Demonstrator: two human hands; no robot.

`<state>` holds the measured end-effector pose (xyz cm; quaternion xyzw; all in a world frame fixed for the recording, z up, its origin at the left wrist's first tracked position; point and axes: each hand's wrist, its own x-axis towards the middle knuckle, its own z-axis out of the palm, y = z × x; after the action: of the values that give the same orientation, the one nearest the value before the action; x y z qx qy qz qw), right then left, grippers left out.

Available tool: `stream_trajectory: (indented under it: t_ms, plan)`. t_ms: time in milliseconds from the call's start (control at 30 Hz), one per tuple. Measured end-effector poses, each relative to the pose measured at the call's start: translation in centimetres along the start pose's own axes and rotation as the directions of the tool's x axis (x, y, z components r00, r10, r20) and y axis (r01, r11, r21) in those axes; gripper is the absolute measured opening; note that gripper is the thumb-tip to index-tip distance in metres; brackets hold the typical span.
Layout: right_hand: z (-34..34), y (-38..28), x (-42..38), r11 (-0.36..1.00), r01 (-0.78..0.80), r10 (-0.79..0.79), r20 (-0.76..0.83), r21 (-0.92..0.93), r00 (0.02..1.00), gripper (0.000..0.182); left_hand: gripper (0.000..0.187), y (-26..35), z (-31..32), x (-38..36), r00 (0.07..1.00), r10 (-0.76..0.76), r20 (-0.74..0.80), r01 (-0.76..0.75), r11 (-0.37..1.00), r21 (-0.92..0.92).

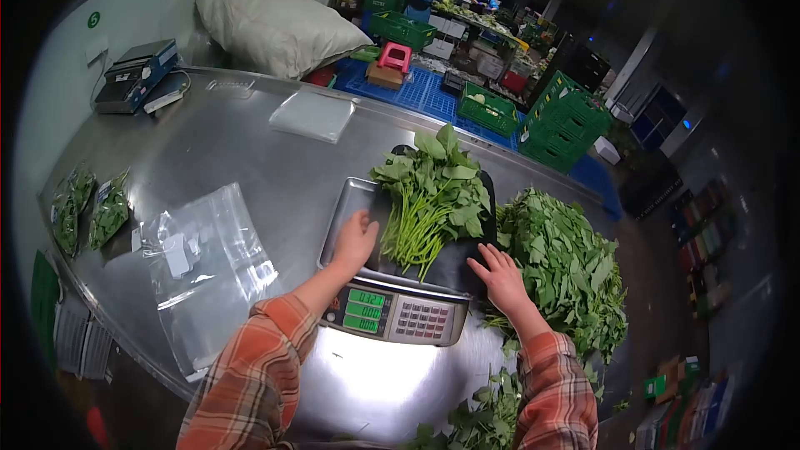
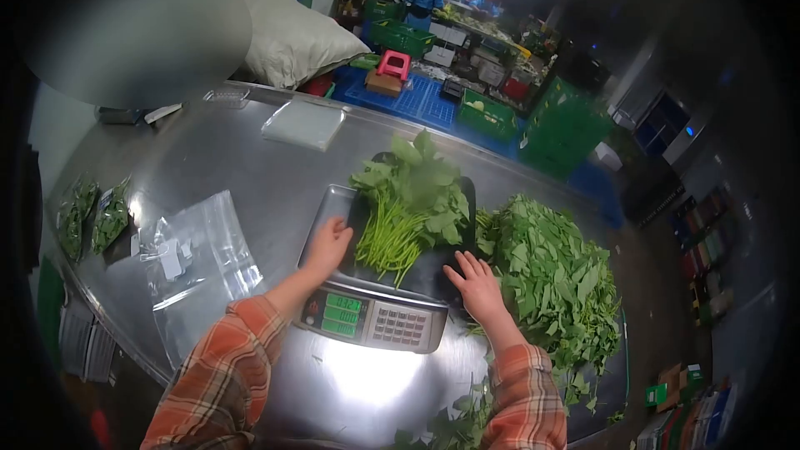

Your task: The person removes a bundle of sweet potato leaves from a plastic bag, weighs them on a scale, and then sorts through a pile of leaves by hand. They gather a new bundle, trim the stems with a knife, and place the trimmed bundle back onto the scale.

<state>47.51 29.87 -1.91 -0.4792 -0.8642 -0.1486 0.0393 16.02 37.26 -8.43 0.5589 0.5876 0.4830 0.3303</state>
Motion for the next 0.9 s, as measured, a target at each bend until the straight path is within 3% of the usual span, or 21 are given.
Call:
stream_trajectory:
  t_ms: [100,133,233,267,400,500,633,667,767,900]
  plan:
    - [0.0,0.7,1.8,0.994,-0.007,0.018,0.102,-0.106,0.995,0.036,0.040,-1.8,2.9,2.5,0.998,-0.056,0.020,0.053,0.987,0.151]
    - [-0.5,0.4,2.1,0.997,0.021,-0.019,0.034,-0.074,0.999,0.033,0.036,-1.7,3.2,2.2,0.998,-0.037,-0.056,0.045,0.987,0.156]
    - [-4.1,-2.2,1.0,0.992,0.110,-0.102,-0.114,0.069,0.988,0.023,0.032,-0.9,0.9,0.4,0.998,-0.057,-0.005,0.057,0.997,0.047]
    - [-6.1,-3.9,0.2,0.980,0.135,-0.117,-0.124,0.147,0.985,0.020,0.029,-0.5,-0.7,-0.5,0.999,0.027,0.029,-0.027,1.000,0.007]
    - [-11.8,-12.3,-3.7,0.863,0.369,-0.344,-0.133,0.345,0.929,0.014,0.027,-0.3,-6.0,-5.8,0.937,0.138,0.320,-0.091,0.984,-0.156]
    - [-12.1,-19.8,-6.4,0.769,0.408,-0.414,-0.102,0.492,0.904,0.017,0.025,-1.2,-7.9,-11.0,0.895,0.020,0.445,0.104,0.962,-0.254]
    - [-7.5,-28.2,-10.6,0.633,0.306,-0.417,-0.020,0.711,0.909,0.009,0.025,-5.4,-10.0,-17.1,0.701,-0.114,0.704,0.095,0.993,0.065]
    - [-5.7,-30.0,-12.0,0.610,0.257,-0.386,-0.002,0.750,0.922,0.010,0.022,-6.3,-10.4,-18.6,0.740,-0.012,0.672,-0.116,0.983,0.145]
    - [-3.6,-32.2,-13.9,0.571,0.157,-0.326,0.048,0.806,0.944,0.017,0.018,-2.5,-10.8,-21.9,0.869,0.293,0.398,-0.416,0.868,0.271]
    - [-4.8,-32.3,-14.7,0.479,0.164,-0.225,-0.060,0.862,0.972,0.019,0.030,-1.2,-8.4,-27.4,0.789,0.317,0.526,-0.548,0.751,0.368]
